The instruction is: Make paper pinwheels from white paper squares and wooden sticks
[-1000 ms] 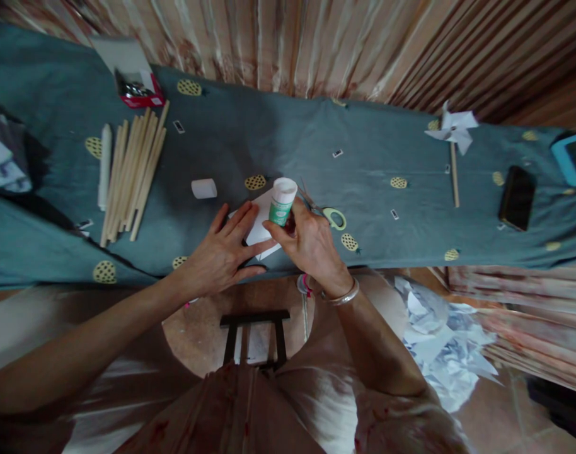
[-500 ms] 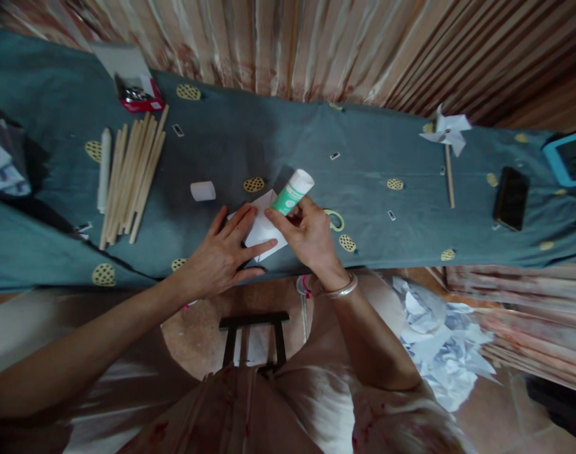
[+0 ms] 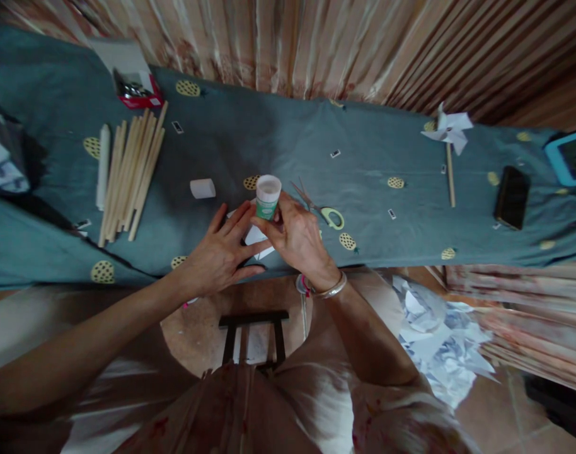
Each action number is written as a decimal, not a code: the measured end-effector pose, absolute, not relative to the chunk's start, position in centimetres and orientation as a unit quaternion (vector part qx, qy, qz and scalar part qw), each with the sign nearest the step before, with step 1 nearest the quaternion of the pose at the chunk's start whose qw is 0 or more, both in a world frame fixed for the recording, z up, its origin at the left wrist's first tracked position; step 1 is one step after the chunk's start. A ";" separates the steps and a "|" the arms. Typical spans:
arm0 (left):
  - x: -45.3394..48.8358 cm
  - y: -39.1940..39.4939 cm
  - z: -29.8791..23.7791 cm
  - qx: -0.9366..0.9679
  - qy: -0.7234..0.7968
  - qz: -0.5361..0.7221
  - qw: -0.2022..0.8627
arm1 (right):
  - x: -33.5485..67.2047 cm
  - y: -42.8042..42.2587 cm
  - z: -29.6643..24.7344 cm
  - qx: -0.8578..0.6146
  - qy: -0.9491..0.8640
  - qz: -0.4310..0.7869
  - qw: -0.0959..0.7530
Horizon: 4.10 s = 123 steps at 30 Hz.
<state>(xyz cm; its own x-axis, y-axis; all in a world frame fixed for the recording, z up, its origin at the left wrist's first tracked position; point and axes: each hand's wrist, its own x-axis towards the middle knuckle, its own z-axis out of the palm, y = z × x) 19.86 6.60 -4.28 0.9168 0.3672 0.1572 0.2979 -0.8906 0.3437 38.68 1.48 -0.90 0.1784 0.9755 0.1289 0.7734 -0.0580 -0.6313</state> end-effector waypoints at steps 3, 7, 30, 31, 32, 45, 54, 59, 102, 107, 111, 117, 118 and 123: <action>19.9 6.6 -4.2 0.966 0.172 0.108 0.158 | 38.7 1.6 -0.9 -0.707 -0.623 0.164 0.292; 19.9 6.6 -4.2 0.966 0.172 0.109 0.160 | 38.7 1.8 -0.8 -0.717 -0.617 0.157 0.284; 19.9 6.6 -4.4 0.963 0.174 0.119 0.169 | 39.2 1.2 -0.3 -0.736 -0.593 0.172 0.278; 19.9 6.6 -4.4 0.963 0.174 0.119 0.168 | 39.2 1.1 -0.3 -0.736 -0.592 0.174 0.278; 19.9 6.6 -4.4 0.963 0.174 0.119 0.167 | 39.3 1.0 -0.4 -0.736 -0.592 0.176 0.277; 20.0 6.6 -4.2 0.966 0.174 0.112 0.156 | 38.8 0.7 -0.3 -0.730 -0.590 0.201 0.281; 20.0 6.5 -4.2 0.966 0.175 0.107 0.156 | 38.4 1.0 -0.8 -0.719 -0.593 0.199 0.303; 20.0 6.5 -4.3 0.962 0.177 0.117 0.170 | 38.3 1.3 -1.0 -0.712 -0.596 0.210 0.305; 18.7 12.0 -2.1 0.846 0.342 0.278 0.301 | 38.8 4.1 0.0 -0.493 -0.194 0.568 0.630; 18.5 11.9 -2.3 0.851 0.333 0.280 0.293 | 38.4 4.1 -0.2 -0.506 -0.213 0.570 0.611; 18.5 11.8 -2.1 0.863 0.326 0.267 0.279 | 38.0 4.2 -0.1 -0.507 -0.209 0.574 0.609; 18.5 11.6 -2.0 0.870 0.314 0.270 0.269 | 37.6 4.4 -0.3 -0.504 -0.208 0.573 0.612; 18.5 11.6 -2.0 0.870 0.310 0.275 0.266 | 37.6 4.4 -0.3 -0.502 -0.211 0.574 0.611; 18.6 11.5 -1.9 0.876 0.305 0.280 0.248 | 37.4 4.4 -0.4 -0.512 -0.219 0.572 0.602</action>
